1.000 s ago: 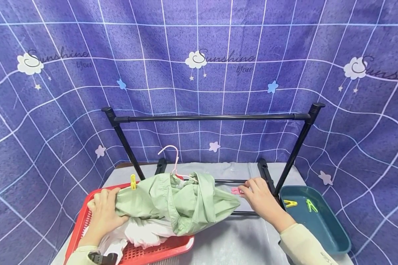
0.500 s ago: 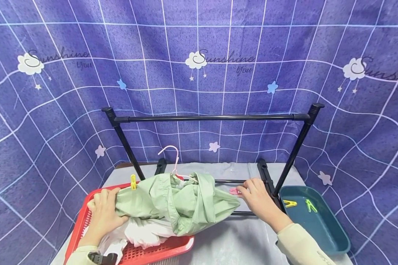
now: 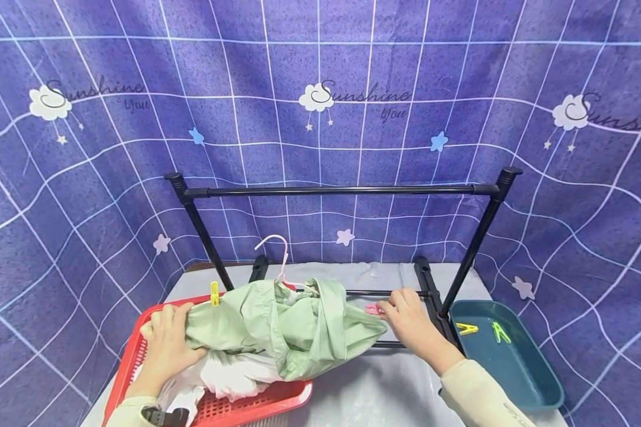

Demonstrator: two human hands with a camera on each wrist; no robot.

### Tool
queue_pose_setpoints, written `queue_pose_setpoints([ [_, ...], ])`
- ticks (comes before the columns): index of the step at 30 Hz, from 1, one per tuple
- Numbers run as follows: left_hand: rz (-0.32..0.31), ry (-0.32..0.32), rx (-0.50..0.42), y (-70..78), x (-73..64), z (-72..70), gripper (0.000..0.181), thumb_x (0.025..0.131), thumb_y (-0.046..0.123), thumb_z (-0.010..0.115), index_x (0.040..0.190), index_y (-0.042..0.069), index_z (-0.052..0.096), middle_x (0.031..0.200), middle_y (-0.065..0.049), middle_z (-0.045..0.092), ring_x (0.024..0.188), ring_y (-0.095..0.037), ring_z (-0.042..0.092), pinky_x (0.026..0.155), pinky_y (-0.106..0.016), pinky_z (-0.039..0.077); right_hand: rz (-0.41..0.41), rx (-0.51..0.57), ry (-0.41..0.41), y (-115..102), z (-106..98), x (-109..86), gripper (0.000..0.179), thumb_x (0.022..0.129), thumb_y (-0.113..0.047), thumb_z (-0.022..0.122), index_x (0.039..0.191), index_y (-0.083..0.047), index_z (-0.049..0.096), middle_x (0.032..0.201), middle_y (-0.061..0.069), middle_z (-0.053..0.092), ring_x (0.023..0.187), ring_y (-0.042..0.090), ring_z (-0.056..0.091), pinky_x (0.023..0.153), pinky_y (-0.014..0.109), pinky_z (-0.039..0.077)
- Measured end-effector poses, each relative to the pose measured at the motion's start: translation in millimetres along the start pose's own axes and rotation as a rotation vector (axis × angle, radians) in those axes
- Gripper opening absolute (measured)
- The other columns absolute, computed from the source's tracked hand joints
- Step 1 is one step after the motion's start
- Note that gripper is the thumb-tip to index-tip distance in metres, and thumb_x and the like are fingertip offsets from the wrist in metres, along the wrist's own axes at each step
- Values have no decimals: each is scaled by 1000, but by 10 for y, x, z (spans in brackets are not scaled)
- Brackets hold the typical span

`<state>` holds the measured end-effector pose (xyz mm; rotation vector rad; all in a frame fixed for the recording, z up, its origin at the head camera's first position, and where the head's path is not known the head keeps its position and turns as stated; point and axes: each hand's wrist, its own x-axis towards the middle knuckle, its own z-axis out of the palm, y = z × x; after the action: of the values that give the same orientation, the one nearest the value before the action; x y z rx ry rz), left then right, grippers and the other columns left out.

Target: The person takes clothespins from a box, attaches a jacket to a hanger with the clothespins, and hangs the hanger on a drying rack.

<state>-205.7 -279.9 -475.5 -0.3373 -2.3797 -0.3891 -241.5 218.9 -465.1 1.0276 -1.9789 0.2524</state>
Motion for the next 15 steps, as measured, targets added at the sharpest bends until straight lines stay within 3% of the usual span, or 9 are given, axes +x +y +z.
queue_pose_setpoints([
  [15,26,20,-4,-16,0,18,97,34,23,84,122,2,49,95,-15,41,83,-38,32,69,-54,22,-1,17,-11,-42,87,36,41,106,-33,36,96,-4,63,80,3,42,74,24,41,69,42,32],
])
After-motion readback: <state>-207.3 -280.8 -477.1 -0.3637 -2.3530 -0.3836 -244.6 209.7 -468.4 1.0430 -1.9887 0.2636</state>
